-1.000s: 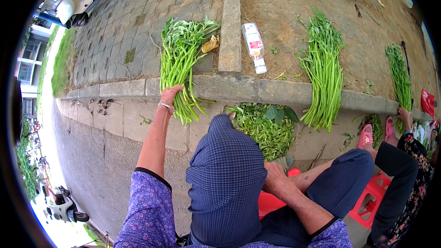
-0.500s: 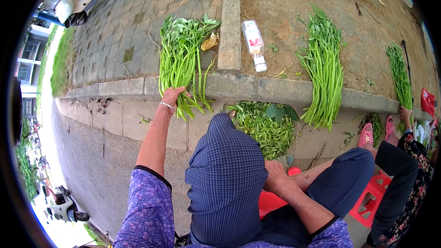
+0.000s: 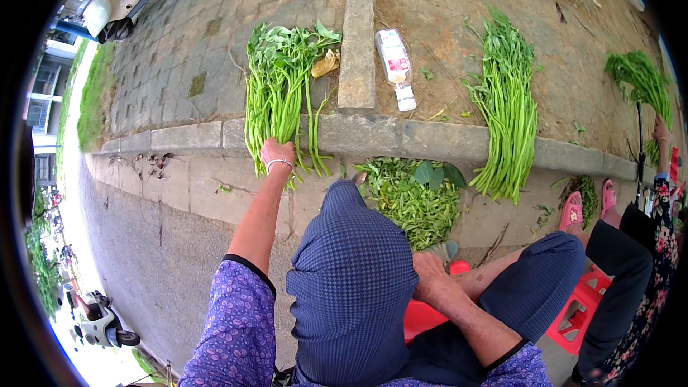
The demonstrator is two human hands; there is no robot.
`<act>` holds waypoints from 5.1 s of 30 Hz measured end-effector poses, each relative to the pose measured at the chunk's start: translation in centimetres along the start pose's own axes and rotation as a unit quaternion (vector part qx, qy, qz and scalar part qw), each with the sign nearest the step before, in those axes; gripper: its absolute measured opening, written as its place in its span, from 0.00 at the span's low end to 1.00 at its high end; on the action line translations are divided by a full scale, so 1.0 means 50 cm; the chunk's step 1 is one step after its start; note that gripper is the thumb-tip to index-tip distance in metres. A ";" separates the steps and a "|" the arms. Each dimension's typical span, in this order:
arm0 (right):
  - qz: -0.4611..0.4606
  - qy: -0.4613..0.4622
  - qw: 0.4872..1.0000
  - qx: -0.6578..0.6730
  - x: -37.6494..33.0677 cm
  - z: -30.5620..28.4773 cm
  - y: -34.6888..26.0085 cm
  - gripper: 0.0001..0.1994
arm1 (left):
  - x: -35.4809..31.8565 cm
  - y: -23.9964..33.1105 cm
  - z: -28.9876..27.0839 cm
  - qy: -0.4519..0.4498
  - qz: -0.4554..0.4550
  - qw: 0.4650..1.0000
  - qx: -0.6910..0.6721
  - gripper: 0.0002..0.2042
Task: The person sorts through bunches of green leafy vegetables by hand while sitting outdoors, removing damaged leaves and organizing the stalks into piles on the ground.
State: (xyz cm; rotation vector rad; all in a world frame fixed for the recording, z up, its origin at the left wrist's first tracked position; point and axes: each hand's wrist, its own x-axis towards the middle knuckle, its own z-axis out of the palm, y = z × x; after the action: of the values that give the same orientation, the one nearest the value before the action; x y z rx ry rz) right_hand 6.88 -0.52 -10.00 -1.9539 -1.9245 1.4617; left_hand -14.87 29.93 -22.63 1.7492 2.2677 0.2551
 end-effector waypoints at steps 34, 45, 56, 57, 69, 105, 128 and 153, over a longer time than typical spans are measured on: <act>-0.039 0.041 0.998 0.031 -0.018 -0.034 -0.024 0.15 | 0.064 -0.016 -0.081 -0.187 0.053 0.964 -0.179 0.17; -0.095 0.076 0.993 0.011 -0.018 -0.022 -0.006 0.16 | 0.088 0.038 -0.120 -0.252 0.083 0.960 -0.083 0.16; -0.093 0.063 0.993 -0.033 -0.016 -0.023 -0.012 0.15 | 0.105 0.024 -0.123 -0.202 0.162 0.965 -0.033 0.18; -0.091 0.070 0.993 -0.037 -0.016 -0.019 -0.012 0.15 | 0.103 0.031 -0.127 -0.172 0.205 0.964 -0.002 0.18; -0.085 0.037 0.995 -0.040 -0.016 -0.018 -0.008 0.15 | 0.124 0.124 -0.277 -0.245 0.010 0.843 -0.479 0.11; -0.064 0.405 0.791 0.454 -0.252 -0.173 -0.130 0.10 | -0.398 0.341 -0.579 -0.395 0.056 0.642 -0.654 0.15; -0.193 0.266 0.716 0.615 -0.201 -0.128 -0.036 0.20 | -0.683 0.246 -0.285 -0.349 0.286 0.788 -0.419 0.08; -0.168 0.205 0.696 0.667 -0.172 -0.127 0.029 0.18 | -0.663 0.268 -0.353 -0.614 0.059 0.596 -0.514 0.14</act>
State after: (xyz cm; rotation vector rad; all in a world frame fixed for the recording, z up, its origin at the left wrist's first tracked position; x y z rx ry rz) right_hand 13.68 -4.13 -2.47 -0.9565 -0.5006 1.3892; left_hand -0.24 1.76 1.46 0.8208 0.6363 0.1927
